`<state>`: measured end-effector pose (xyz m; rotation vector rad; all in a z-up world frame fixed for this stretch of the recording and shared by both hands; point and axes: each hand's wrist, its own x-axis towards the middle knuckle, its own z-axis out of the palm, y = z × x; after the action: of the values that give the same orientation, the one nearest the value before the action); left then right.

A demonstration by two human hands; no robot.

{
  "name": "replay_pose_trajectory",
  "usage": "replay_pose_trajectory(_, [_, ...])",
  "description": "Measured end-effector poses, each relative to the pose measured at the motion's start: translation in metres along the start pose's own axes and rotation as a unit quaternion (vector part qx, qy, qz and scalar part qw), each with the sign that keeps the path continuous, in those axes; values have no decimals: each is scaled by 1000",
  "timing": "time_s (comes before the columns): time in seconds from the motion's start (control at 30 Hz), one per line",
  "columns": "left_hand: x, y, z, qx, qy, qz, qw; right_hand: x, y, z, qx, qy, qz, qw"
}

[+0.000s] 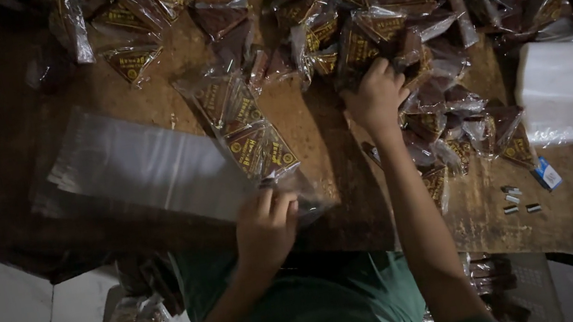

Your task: Packing small triangular snack packets into larger plastic bags and sealing them with a stapler.

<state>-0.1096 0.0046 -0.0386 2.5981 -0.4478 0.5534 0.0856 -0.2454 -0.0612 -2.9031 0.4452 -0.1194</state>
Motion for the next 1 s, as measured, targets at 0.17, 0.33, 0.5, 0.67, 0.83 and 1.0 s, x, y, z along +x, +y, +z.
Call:
replay_pose_trajectory(0.17, [-11,-7,8,-26,-35,35,998,2,-18,-34,48,-134,76,987])
replay_pose_trajectory(0.33, [-16,-6,13,-69,-72,-2,995,6,-9,-30,72,-144,88,983])
replay_pose_trajectory(0.5, [-11,-2,7,-89,-67,-16,994,-21,-21,-67,246,-158,-38,956])
replay_pose_trajectory(0.67, [-18,-2,23,-95,-73,-21,993,-41,-40,-71,435,-53,-37,898])
replay_pose_trajectory(0.83, [-21,7,31,-88,-76,9,993,0,-98,26,229,58,-82,968])
replay_pose_trajectory(1.0, [-6,21,-13,-134,-14,27,991,4,-120,-26,375,15,-84,923])
